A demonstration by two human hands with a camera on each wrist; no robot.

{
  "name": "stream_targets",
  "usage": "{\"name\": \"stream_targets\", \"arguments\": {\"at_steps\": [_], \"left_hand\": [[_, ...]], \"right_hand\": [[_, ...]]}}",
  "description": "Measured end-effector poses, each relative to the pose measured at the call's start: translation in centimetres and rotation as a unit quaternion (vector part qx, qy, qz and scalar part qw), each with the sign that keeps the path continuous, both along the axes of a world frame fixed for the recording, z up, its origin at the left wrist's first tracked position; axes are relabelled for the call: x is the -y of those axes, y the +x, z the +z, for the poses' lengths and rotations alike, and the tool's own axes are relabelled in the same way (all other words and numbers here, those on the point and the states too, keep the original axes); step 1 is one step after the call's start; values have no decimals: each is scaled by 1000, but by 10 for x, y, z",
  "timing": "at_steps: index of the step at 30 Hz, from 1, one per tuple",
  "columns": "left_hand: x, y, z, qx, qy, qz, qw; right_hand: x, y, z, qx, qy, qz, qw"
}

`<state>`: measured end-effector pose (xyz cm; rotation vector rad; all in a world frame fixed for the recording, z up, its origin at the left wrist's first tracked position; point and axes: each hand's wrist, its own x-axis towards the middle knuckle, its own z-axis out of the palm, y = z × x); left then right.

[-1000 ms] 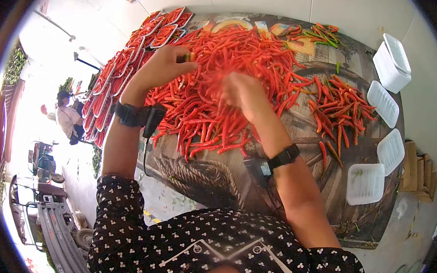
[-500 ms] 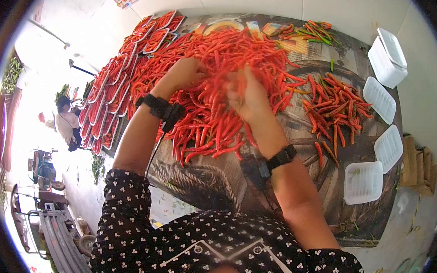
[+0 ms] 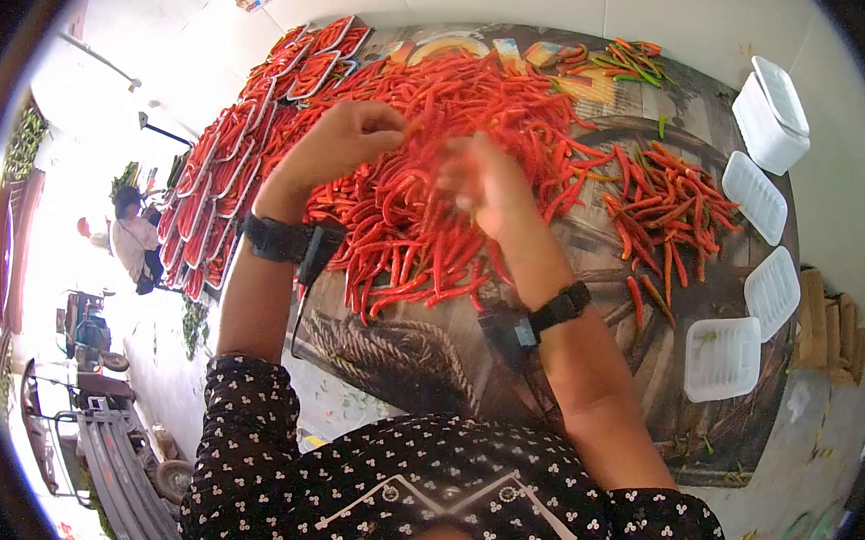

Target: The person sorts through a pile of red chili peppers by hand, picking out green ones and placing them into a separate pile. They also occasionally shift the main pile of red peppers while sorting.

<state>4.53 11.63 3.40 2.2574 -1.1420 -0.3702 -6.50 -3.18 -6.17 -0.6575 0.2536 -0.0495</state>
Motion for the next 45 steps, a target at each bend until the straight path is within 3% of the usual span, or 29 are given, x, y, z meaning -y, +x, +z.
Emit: {"name": "stream_targets", "arguments": {"at_steps": [5,7,8,11,16,18,22,25,29,31,35,38,41,43,44,45], "left_hand": [[28,14,-6,-17,-26,-24,999],[35,53,-22,158,-18,29,987],[38,65,-21,98,30,63,993],[46,93,-39,119,66,68,988],[78,105,-57,142,143,-6,979],[74,103,-58,129,110,-42,985],[52,80,-57,162,47,-129,977],[33,51,-37,59,69,-102,991],[4,19,-19,31,37,-64,997],[-5,7,-15,129,-19,-74,989],[-2,-21,-4,138,-37,-106,984],[5,-26,-11,175,-14,-189,966],[17,-18,-9,103,-10,-255,961],[25,6,-6,-34,-33,-251,967],[32,18,0,-86,-7,-187,979],[41,35,-1,-86,-7,-188,978]], "right_hand": [[1,-4,8,-10,34,-23,999],[6,2,-7,-1,8,-16,1000],[6,1,-5,3,3,-16,1000],[6,0,-4,2,3,-15,1000],[7,2,-4,-2,14,-20,1000],[9,3,-8,9,19,-19,1000],[9,4,-10,19,32,-27,999],[10,3,-9,20,29,-27,999],[12,4,-12,29,42,-17,999],[11,3,-11,47,40,-22,998],[9,3,-11,35,15,-23,999],[8,2,-9,36,22,-37,998],[11,3,-13,25,27,-58,998],[13,6,-21,37,44,-55,997],[13,5,-20,37,44,-55,997],[12,4,-17,28,46,-60,997]]}}
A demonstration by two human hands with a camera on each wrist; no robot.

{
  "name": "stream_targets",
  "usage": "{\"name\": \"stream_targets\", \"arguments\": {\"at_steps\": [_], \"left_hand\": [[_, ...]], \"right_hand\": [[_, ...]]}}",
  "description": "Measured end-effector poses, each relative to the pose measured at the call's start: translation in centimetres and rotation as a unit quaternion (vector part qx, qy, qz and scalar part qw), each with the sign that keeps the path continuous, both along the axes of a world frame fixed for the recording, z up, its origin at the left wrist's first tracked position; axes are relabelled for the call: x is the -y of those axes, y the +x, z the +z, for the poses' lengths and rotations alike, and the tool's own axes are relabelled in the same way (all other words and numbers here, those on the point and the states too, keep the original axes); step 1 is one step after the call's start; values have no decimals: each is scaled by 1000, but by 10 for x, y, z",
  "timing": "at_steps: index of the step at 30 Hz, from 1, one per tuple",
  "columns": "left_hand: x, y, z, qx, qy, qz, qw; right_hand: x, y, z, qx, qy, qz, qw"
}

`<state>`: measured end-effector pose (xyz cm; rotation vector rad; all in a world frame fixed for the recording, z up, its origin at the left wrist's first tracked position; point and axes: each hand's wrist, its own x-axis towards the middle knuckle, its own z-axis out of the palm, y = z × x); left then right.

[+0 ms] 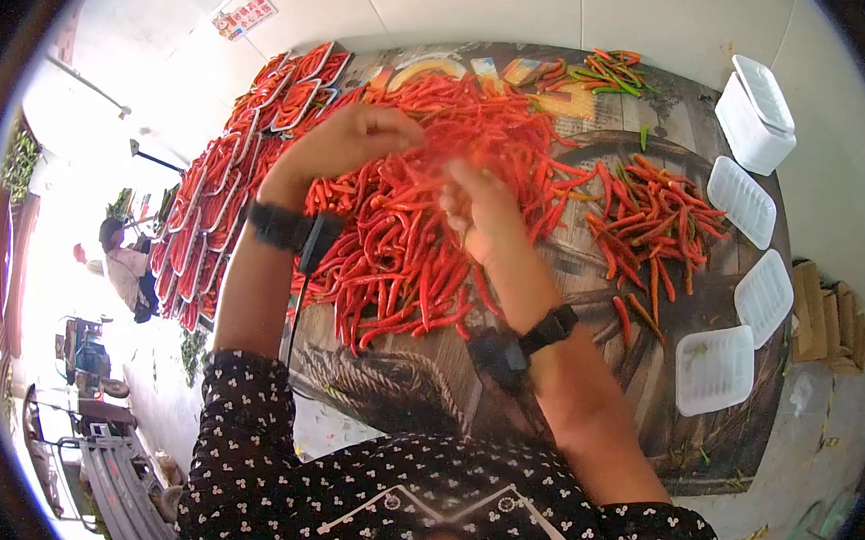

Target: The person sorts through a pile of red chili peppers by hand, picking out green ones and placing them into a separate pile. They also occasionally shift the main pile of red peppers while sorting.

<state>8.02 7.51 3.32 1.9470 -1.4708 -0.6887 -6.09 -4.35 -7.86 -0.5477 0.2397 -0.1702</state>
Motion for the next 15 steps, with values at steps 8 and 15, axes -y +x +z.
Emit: {"name": "stream_targets", "arguments": {"at_steps": [8,15], "left_hand": [[73,71,-46,313,69,30,947],[62,65,-30,293,60,73,952]], "right_hand": [[-1,3,0,-25,29,-16,999],[-1,3,-2,-10,28,-20,999]]}}
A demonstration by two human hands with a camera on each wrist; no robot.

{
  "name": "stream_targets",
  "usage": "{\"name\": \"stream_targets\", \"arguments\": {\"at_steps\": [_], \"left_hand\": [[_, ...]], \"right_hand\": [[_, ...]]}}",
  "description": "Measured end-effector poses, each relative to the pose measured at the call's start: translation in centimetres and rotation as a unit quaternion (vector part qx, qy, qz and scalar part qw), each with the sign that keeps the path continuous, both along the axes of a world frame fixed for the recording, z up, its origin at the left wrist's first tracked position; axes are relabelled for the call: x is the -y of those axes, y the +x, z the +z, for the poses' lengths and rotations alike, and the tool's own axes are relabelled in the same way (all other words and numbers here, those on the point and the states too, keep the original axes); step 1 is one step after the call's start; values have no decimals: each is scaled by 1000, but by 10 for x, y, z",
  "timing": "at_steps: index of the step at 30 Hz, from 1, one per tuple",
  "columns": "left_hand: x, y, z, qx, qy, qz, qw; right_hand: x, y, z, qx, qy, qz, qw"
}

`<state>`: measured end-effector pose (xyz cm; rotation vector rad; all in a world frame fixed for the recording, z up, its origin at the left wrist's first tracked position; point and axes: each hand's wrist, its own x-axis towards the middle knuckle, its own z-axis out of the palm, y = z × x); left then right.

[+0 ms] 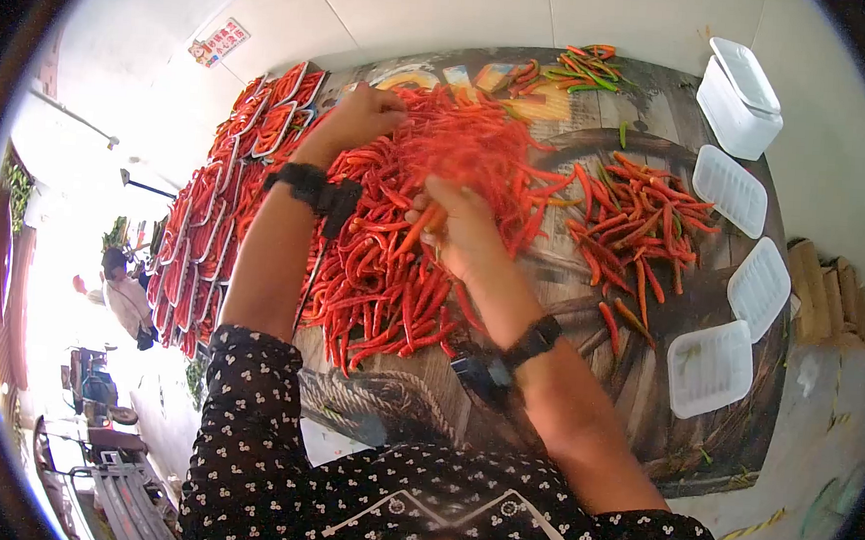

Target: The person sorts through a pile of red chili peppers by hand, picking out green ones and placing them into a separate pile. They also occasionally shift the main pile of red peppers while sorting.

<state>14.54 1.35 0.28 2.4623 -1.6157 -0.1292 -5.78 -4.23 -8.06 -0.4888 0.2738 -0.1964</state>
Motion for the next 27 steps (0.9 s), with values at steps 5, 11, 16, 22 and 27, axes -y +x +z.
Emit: {"name": "stream_targets", "arguments": {"at_steps": [5,11,16,22,27], "left_hand": [[-25,-30,50,-212,-89,52,972],[-15,-39,34,-315,-49,-2,948],[-4,15,-7,-53,-41,5,998],[5,9,-8,161,183,-33,969],[-17,11,12,0,18,62,998]], "right_hand": [[-1,-1,3,16,1,8,1000],[0,-6,8,24,8,26,999],[3,-4,4,12,3,41,999],[3,0,-3,35,9,50,998],[1,0,-2,30,-1,22,999]]}}
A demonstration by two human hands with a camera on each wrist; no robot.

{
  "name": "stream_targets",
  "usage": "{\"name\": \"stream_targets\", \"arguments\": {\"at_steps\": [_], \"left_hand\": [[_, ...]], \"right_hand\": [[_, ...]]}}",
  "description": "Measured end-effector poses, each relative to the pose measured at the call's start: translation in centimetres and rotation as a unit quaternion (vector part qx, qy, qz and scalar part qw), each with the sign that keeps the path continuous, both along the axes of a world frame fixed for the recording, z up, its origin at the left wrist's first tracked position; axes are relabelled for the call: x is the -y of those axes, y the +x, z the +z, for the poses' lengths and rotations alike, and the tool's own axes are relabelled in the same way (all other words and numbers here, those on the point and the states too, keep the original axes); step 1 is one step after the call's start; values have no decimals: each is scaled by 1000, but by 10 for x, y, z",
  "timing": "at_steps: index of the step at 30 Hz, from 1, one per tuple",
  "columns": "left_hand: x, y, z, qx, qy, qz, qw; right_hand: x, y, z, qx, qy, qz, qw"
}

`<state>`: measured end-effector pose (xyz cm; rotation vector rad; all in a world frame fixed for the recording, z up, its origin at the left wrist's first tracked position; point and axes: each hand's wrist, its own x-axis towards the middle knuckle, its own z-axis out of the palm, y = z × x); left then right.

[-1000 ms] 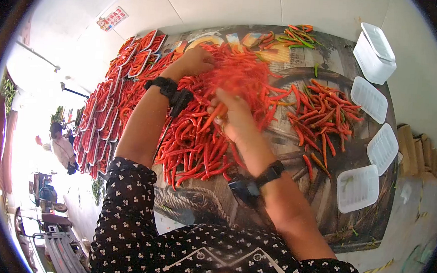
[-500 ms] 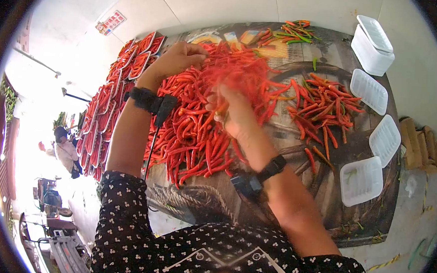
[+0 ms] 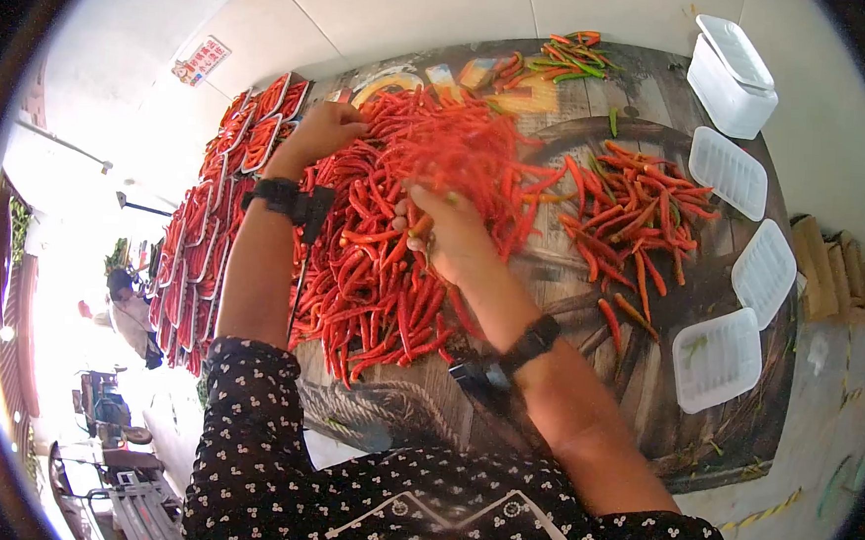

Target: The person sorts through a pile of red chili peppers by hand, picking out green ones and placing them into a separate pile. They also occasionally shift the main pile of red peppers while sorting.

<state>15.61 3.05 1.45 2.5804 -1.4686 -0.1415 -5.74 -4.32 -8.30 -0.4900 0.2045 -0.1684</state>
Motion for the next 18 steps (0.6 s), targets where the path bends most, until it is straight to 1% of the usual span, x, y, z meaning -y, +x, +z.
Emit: {"name": "stream_targets", "arguments": {"at_steps": [1,2,4,5,6,8,9,10,11,12,13,14,15,16,18], "left_hand": [[-5,-3,6,-63,-9,38,997],[-8,-12,12,-63,-7,40,997],[-14,-36,24,-202,-30,-33,978],[-15,-53,27,-266,-23,-45,963],[-13,-59,27,-266,-24,-43,963],[-13,-67,27,-336,-58,-50,939],[-10,-51,14,-323,-89,-26,942],[-9,-34,3,-322,-91,-28,942],[-7,-24,-1,-187,-66,-43,979],[-4,-12,-7,-48,-40,-58,996],[0,1,-16,-47,-41,-59,996],[4,15,-29,5,7,-62,998],[8,19,-31,55,55,-64,995],[13,21,-35,55,54,-66,995],[21,16,-37,126,185,-58,973]], "right_hand": [[-1,1,0,4,-4,-4,1000],[-1,0,0,4,-3,-2,1000],[0,-1,4,15,29,1,999],[0,-2,7,16,30,3,999],[1,-3,10,20,42,3,999],[0,-4,10,25,52,6,998],[-1,-4,8,10,25,3,1000],[-1,-4,7,-5,-2,-2,1000],[-1,-3,5,-4,-5,-3,1000],[0,-2,2,-8,-4,3,1000],[1,-1,0,-13,-2,9,1000],[2,-1,0,-12,-3,7,1000],[2,-1,0,-9,3,13,1000],[2,-1,-1,-7,10,18,1000],[1,-3,4,-13,11,15,1000]]}}
